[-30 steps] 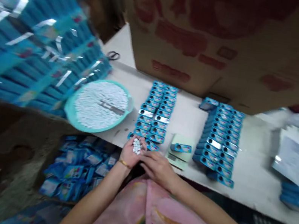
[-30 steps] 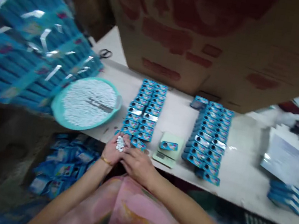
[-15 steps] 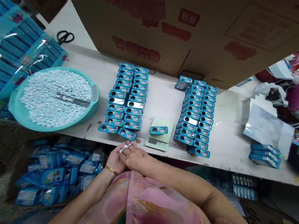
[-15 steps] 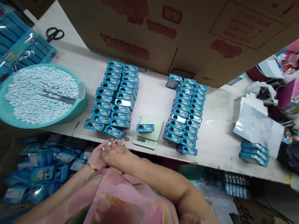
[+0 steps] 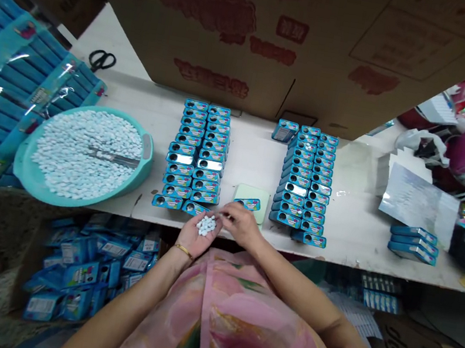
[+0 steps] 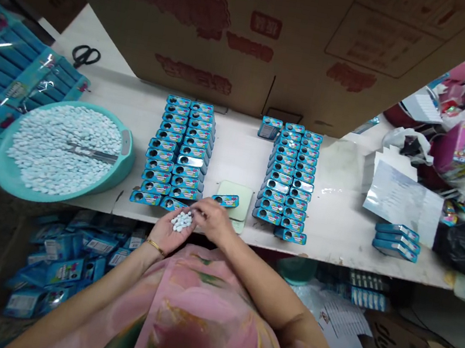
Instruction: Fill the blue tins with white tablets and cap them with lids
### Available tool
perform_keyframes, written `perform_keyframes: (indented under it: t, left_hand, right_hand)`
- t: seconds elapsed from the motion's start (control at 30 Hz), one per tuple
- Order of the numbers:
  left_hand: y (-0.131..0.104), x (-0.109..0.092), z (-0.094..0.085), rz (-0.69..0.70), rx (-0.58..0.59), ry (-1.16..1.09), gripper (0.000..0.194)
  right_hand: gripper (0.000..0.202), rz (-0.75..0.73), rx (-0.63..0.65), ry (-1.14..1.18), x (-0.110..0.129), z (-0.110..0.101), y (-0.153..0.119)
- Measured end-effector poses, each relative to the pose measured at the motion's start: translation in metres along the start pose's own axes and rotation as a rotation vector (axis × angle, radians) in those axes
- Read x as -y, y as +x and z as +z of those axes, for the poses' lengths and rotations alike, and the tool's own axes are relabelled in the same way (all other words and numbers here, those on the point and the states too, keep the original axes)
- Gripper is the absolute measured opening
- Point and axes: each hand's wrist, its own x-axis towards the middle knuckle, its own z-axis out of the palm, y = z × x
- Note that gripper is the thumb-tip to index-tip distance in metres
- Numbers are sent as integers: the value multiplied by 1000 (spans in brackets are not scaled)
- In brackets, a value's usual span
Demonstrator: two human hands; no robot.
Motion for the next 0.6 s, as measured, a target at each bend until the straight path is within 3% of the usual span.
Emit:
perform_keyframes:
  t: [0.13, 0.3, 0.47, 0.6]
  left_hand:
    - [1, -2, 6, 15, -22, 9, 19]
    - [-3, -3, -3, 17, -18, -18, 19]
    - [-10, -2, -11, -7, 11, -4, 19]
    - [-16, -1, -18, -115, 41, 29, 21]
  right_hand:
    - [16, 71, -6, -114, -23, -20, 7]
    - [18, 81, 40, -233, -36, -27, 3]
    - [20, -22, -19, -248, -9, -23, -9]
    - [16, -218, 301, -315, 26, 8, -17]
